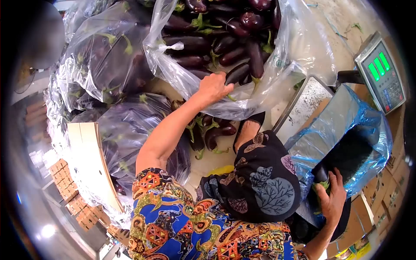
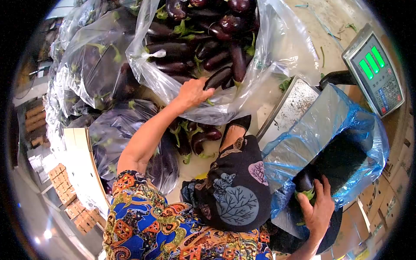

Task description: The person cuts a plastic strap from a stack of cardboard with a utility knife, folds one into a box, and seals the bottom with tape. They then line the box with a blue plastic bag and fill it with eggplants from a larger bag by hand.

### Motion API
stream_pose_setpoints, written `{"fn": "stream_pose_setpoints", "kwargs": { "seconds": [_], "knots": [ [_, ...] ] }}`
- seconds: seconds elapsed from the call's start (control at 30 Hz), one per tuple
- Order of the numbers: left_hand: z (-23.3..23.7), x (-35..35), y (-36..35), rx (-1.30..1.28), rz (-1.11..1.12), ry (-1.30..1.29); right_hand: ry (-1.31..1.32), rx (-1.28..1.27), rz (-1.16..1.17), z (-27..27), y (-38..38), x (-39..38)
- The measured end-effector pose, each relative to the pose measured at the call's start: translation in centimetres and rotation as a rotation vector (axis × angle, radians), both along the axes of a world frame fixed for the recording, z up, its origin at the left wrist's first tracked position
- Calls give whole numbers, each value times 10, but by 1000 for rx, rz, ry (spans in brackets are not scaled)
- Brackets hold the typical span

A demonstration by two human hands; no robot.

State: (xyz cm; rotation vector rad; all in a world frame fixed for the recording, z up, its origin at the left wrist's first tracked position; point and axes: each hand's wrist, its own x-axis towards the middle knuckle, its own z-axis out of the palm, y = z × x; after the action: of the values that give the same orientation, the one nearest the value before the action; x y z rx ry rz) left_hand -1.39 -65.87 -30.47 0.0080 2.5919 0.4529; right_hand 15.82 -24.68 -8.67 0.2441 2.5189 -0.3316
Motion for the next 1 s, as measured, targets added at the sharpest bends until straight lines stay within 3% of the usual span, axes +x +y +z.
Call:
{"fn": "stream_pose_setpoints", "kwargs": {
  "seconds": [0.13, 0.23, 0.33, 0.5, 0.6, 0.63, 0.73, 0.8, 0.87, 1.0],
  "knots": [
    [18, -4, 1, 20, -47, -76, -2, 2, 14, -2, 6, -1],
    [32, 0, -10, 193, -71, -56, -6, 2, 3, -1, 6, -2],
    [47, 1, -25, 342, -223, -136, -11, 0, -15, -1, 3, -4],
    [61, 2, -28, 535, -241, -321, -25, 5, -32, 0, 3, -5],
    [63, 20, -30, 363, -650, -9, -14, 3, -30, -2, 6, -3],
    [72, 15, -22, 301, -645, -207, -19, 0, -39, -1, 4, -5],
    [35, -9, -24, 623, -175, 38, -15, -13, -45, -1, 1, -6],
    [15, -46, -20, 515, -17, 261, -9, -14, -41, 0, 4, -5],
    [-42, -76, -21, 202, 32, 562, -6, -21, -37, -3, 6, -2],
    [-54, -98, 13, -228, 129, 576, -2, -15, -31, -2, 5, -3]
  ]
}}
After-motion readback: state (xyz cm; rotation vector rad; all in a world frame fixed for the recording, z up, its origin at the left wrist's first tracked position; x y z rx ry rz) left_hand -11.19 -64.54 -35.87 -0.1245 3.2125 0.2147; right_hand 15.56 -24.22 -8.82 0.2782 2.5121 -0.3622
